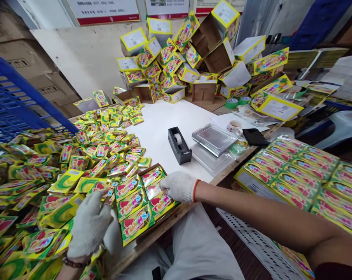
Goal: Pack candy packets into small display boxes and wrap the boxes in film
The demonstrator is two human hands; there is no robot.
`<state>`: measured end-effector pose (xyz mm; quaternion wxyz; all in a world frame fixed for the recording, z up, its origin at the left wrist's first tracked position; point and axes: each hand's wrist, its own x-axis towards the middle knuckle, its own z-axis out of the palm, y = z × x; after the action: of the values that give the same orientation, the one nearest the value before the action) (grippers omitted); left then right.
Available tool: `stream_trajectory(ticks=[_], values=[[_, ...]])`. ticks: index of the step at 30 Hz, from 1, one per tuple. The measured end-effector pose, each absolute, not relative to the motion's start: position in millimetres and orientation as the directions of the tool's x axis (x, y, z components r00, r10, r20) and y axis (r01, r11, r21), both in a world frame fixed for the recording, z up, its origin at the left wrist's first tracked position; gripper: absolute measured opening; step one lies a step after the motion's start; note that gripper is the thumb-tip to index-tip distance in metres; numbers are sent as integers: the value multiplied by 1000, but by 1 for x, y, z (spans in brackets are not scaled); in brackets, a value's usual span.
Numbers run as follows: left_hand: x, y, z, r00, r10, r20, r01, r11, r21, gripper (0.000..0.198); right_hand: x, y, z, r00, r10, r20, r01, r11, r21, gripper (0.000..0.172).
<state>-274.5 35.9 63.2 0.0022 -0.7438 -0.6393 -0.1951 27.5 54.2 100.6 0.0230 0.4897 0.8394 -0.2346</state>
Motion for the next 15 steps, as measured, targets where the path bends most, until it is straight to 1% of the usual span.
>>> stream_trajectory(ticks=[2,3,5,7,8,10,15], values=[[-285,53,68,5,993,119,999,-10,41,28,28,48,87,-567,815,-123,797,505,-331,19],[-289,59,69,-36,998,44,999,36,-16,29,28,45,80,-594,804,-29,768,557,-318,21],[-294,66,66,-70,997,-11,997,70,-25,30,27,38,65,-626,760,173,696,645,-316,27],[-295,67,60,-70,997,27,997,70,-11,30,25,35,53,-633,711,306,624,702,-342,33],[-295,66,58,-65,996,59,998,66,-18,29,24,35,50,-637,691,341,594,722,-354,34],[-296,65,54,-48,991,124,997,54,-45,27,24,37,47,-652,663,368,558,748,-359,35],[-297,69,51,-55,977,206,992,78,-103,24,27,33,48,-711,615,342,523,787,-327,34]])
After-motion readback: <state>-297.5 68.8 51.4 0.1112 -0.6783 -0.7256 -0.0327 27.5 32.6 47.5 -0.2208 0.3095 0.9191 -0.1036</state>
